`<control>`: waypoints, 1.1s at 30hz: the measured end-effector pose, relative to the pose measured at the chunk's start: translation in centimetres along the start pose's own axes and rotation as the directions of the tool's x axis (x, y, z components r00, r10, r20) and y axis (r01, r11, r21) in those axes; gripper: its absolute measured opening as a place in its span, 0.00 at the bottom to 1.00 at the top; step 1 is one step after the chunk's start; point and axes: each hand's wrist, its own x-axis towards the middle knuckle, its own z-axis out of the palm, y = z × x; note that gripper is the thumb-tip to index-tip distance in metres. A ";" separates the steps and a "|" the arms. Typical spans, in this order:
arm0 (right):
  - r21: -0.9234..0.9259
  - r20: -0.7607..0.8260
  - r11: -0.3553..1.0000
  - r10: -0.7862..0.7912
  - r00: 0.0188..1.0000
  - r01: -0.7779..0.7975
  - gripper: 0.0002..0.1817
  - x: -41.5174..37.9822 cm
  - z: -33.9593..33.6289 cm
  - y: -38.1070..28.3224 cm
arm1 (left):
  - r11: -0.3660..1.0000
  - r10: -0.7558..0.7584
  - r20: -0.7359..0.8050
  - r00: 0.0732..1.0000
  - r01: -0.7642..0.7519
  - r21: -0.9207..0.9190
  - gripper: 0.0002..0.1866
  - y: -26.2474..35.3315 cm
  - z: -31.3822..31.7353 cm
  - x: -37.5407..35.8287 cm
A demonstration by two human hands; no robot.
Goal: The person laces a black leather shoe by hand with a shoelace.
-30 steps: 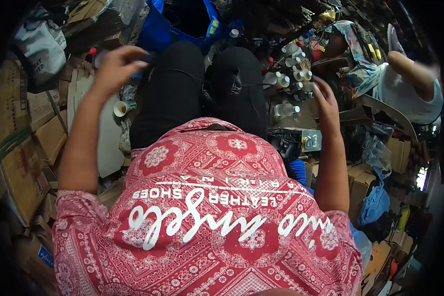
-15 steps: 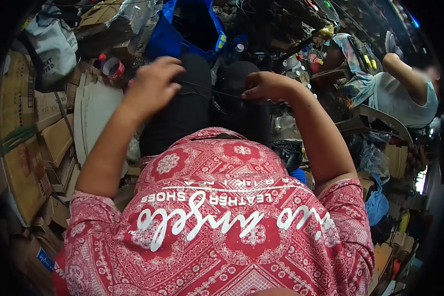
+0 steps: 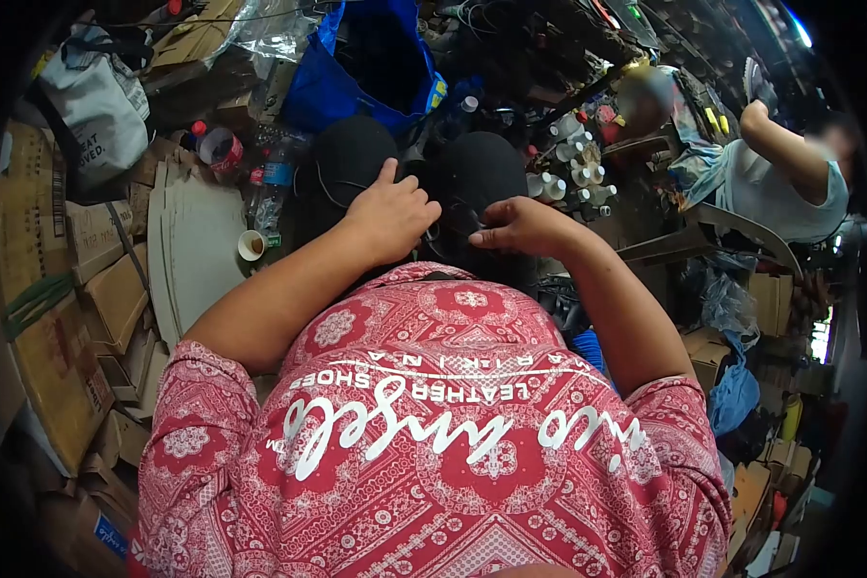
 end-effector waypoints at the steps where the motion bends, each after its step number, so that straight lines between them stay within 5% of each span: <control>1: -0.035 -0.071 0.998 -0.059 0.996 0.057 0.19 -0.6 -0.1 -0.1 | 1.000 -0.030 -0.064 0.997 0.030 0.008 0.16 -0.1 0.0 0.0; 2: -0.075 -0.139 0.991 -0.122 0.983 0.112 0.20 -0.9 -0.4 -0.1 | 0.999 -0.033 -0.065 0.997 0.034 0.014 0.16 -0.3 0.1 0.0; 5: 0.075 -0.395 0.951 -0.247 0.885 0.299 0.19 -2.1 -1.7 -0.6 | 0.989 -0.139 -0.463 0.876 0.144 -0.026 0.18 -1.4 -0.6 0.0; 9: 0.195 -0.424 0.937 -0.186 0.886 0.290 0.16 -2.4 -4.2 1.0 | 0.981 -0.179 -0.570 0.802 0.187 -0.046 0.18 -2.2 -2.8 2.2; 10: 0.192 -0.428 0.937 -0.188 0.884 0.293 0.16 -1.7 -4.0 2.4 | 0.982 -0.177 -0.573 0.800 0.186 -0.043 0.18 -2.4 -2.1 3.3; 13: 0.611 -0.295 0.750 -0.082 0.952 0.254 0.14 1.7 -2.4 5.6 | 0.970 -0.213 -0.334 0.918 0.156 -0.188 0.20 -3.3 -0.7 5.1; 17: 0.626 -0.311 0.709 -0.154 0.938 0.324 0.15 4.3 -1.2 7.0 | 0.906 -0.308 -0.505 0.807 0.086 -0.415 0.19 -4.4 -1.1 0.7; 19: 0.611 -0.323 0.716 -0.163 0.932 0.337 0.15 3.6 -1.3 5.7 | 0.908 -0.256 -0.439 0.861 0.058 -0.415 0.12 -4.9 -2.0 -2.4; 21: 0.562 -0.329 0.741 -0.206 0.921 0.367 0.14 4.5 -1.0 4.9 | 0.862 -0.162 -0.062 0.985 0.111 -0.495 0.10 -5.4 -4.5 -6.3; 23: 0.577 -0.325 0.736 -0.192 0.926 0.355 0.14 4.8 -0.8 4.4 | 0.717 0.024 0.060 0.998 0.025 -0.697 0.12 -5.5 -5.8 -9.5; 26: 0.591 -0.325 0.726 -0.185 0.927 0.352 0.13 4.5 -0.8 4.7 | 0.754 0.055 -0.052 0.997 -0.076 -0.653 0.13 -5.5 -7.9 -11.3; 28: 0.591 -0.325 0.726 -0.182 0.928 0.350 0.13 4.7 -0.7 4.7 | 0.747 -0.186 -0.039 0.982 0.115 -0.655 0.14 -5.9 -9.2 -11.0; 29: 0.597 -0.324 0.719 -0.190 0.927 0.356 0.13 4.7 -0.7 4.7 | 0.609 -0.339 0.039 0.940 0.251 -0.753 0.12 -6.0 -9.9 -9.8; 30: 0.602 -0.324 0.711 -0.199 0.925 0.364 0.12 4.7 -0.7 4.7 | 0.588 -0.431 -0.047 0.901 0.241 -0.772 0.10 -5.9 -9.8 -8.5; 33: 0.617 -0.317 0.695 -0.211 0.925 0.370 0.12 5.0 -0.6 4.8 | 0.698 -0.355 -0.200 0.913 0.117 -0.706 0.11 -7.1 -8.0 -3.1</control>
